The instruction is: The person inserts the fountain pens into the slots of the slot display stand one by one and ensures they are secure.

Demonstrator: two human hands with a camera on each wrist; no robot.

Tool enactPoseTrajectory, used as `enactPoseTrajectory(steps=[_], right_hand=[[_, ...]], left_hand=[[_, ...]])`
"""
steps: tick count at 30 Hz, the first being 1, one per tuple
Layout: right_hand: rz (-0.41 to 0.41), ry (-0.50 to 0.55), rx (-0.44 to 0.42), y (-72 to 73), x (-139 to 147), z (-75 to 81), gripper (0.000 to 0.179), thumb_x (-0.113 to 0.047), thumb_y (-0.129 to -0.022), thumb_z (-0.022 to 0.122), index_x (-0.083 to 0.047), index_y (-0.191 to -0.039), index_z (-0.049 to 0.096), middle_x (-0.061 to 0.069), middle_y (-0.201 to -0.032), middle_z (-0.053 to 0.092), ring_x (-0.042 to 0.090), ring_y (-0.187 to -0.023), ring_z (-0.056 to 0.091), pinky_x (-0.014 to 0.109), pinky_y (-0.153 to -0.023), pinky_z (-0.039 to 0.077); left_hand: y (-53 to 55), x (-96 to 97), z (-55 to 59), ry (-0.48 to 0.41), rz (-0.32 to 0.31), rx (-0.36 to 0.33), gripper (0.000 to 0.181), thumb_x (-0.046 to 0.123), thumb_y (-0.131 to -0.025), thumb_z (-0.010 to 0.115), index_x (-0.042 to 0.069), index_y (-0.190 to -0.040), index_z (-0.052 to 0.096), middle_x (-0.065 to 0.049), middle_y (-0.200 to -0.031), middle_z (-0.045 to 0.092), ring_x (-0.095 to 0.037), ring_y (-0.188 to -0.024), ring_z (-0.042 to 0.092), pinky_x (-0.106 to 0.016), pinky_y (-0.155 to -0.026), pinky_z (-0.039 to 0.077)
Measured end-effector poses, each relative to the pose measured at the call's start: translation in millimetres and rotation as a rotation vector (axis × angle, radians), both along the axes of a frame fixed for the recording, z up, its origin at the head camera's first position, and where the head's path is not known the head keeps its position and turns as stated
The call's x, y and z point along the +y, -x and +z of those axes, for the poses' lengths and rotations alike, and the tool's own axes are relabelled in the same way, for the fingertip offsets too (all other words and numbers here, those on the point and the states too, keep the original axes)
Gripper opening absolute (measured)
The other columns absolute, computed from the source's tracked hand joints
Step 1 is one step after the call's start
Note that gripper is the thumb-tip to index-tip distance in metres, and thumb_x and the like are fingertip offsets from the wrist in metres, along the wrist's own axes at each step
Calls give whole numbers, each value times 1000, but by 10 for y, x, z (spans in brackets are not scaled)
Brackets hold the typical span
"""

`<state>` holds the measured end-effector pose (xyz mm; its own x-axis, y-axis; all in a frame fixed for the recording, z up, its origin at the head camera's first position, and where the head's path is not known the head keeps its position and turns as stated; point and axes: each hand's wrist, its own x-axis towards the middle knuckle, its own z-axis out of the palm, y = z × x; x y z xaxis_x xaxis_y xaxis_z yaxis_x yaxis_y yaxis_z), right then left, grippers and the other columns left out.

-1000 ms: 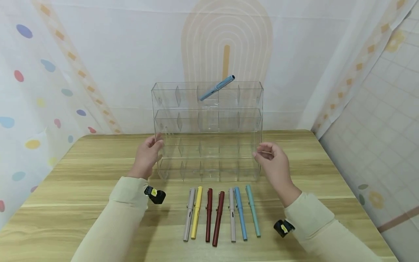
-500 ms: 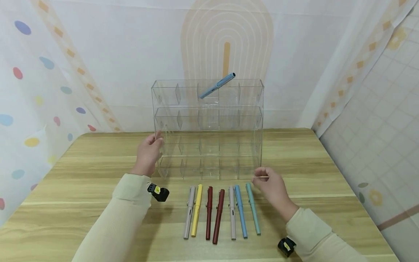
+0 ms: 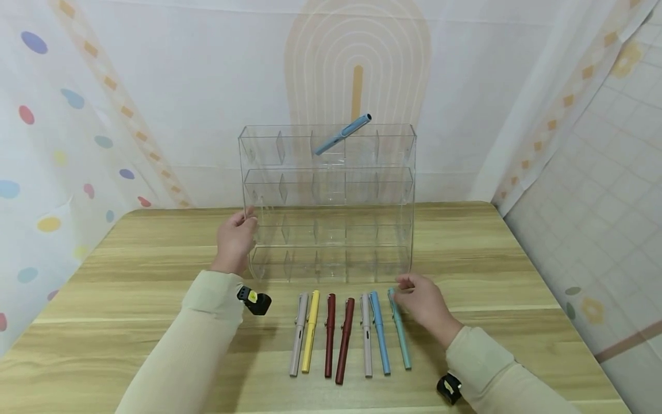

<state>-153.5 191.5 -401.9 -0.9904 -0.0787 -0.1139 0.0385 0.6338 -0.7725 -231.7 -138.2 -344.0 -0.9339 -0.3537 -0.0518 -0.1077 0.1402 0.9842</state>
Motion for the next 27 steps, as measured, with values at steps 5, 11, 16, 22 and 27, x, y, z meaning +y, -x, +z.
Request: enactPoseTrajectory(steps=[5,11,16,22,27], right_hand=[[32,-43,-7,23,-12,4,42,-10,-86,66,10,-122,56,23,-111,63,40,-106,58,45,-82,51],[56,-86,-7,66,-36,8,41,-8,-81,71,11,-116,59,16,-98,65,28,-91,59,40,-76,50],[72,-93,-25,79,-51,9,41,-5,-79,72,13,-114,59,11,-88,59,20,-76,54,31,-63,46],[89,-101,-39,87,-60,23,42,-6,-79,72,13,-114,59,9,-83,57,17,-68,51,30,-58,44],[102,-113,-53,108,-55,13,42,-6,-78,71,12,-113,60,10,-85,62,16,-67,54,30,-58,46]], left_hand=[[-5,15,9,-3,11,4,37,11,-98,45,-1,-132,55,-18,-138,50,-28,-127,43,-43,-102,36],[-4,26,16,-9,26,-4,36,11,-98,45,-2,-129,57,-18,-135,53,-28,-125,44,-43,-103,36],[16,51,14,-17,54,-1,35,9,-97,47,-3,-128,58,-19,-131,55,-27,-117,47,-39,-97,38],[25,70,14,-21,65,12,34,9,-96,49,-4,-126,59,-20,-129,57,-27,-116,48,-39,-95,39],[18,76,9,-25,65,17,34,8,-96,49,-4,-126,59,-20,-129,56,-27,-116,47,-39,-95,39]])
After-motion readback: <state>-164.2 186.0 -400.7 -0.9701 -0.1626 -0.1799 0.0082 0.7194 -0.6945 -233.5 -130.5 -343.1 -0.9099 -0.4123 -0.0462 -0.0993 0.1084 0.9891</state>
